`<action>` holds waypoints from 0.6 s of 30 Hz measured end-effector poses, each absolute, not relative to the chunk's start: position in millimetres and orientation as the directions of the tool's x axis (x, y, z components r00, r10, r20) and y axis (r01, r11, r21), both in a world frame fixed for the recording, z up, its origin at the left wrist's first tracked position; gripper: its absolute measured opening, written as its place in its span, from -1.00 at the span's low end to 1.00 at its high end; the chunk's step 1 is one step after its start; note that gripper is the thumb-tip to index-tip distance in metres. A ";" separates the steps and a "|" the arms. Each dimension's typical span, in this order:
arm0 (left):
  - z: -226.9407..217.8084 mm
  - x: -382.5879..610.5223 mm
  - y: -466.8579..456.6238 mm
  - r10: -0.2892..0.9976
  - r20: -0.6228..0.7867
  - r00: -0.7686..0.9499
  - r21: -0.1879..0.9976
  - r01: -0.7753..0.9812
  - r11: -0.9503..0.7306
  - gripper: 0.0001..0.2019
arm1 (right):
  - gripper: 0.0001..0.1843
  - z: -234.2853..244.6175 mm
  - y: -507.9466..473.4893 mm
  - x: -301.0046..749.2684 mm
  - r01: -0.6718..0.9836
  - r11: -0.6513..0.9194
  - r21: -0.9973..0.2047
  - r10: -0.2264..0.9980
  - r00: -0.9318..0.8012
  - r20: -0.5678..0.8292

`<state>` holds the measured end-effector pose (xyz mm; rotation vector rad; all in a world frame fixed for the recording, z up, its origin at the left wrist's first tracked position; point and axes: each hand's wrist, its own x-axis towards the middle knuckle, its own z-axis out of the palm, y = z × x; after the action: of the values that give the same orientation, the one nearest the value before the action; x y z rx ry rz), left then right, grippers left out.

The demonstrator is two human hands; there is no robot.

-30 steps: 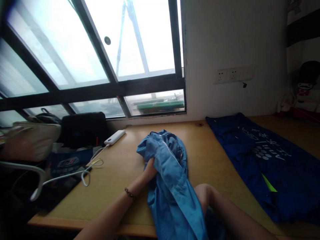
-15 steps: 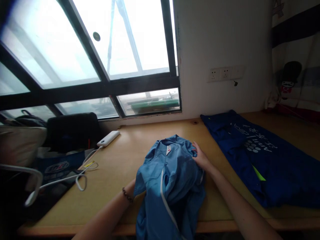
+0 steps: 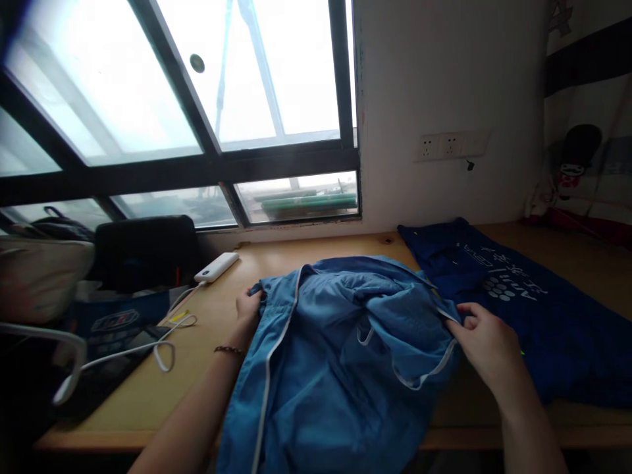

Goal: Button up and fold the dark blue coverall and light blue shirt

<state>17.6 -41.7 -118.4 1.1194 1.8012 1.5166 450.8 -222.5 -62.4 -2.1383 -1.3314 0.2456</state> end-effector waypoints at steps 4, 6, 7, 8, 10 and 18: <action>-124.9 28.8 -49.8 0.828 0.382 -0.410 0.631 0.771 0.090 -0.62 | -0.57 -87.3 -233.6 460.7 0.765 -0.249 -0.594 0.940 0.340 0.043; -121.0 40.0 -59.5 0.806 0.503 -0.312 0.413 0.906 0.092 -0.53 | -0.54 -103.3 -234.4 465.6 0.786 -0.258 -0.561 0.928 0.364 0.084; -118.5 45.4 -64.0 0.804 0.538 -0.255 0.331 0.941 0.077 -0.51 | -0.51 -111.0 -234.3 468.5 0.805 -0.288 -0.519 0.899 0.413 0.143; -116.1 50.0 -67.6 0.814 0.548 -0.192 0.277 0.960 0.040 -0.51 | -0.49 -118.2 -233.9 471.1 0.820 -0.328 -0.469 0.860 0.464 0.210; -113.2 56.4 -71.3 0.868 0.495 -0.049 0.268 0.958 -0.099 -0.58 | -0.45 -129.5 -231.5 473.6 0.826 -0.385 -0.412 0.804 0.519 0.290; -126.4 72.2 -72.9 0.913 0.334 0.235 0.739 0.535 -0.408 -0.70 | -0.75 -114.5 -228.7 465.8 0.687 -0.187 -0.703 0.964 0.265 0.003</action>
<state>72.2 -72.9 -126.4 2.0364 1.3234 1.0466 465.8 -228.7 -114.5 -1.9495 -1.4872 0.6070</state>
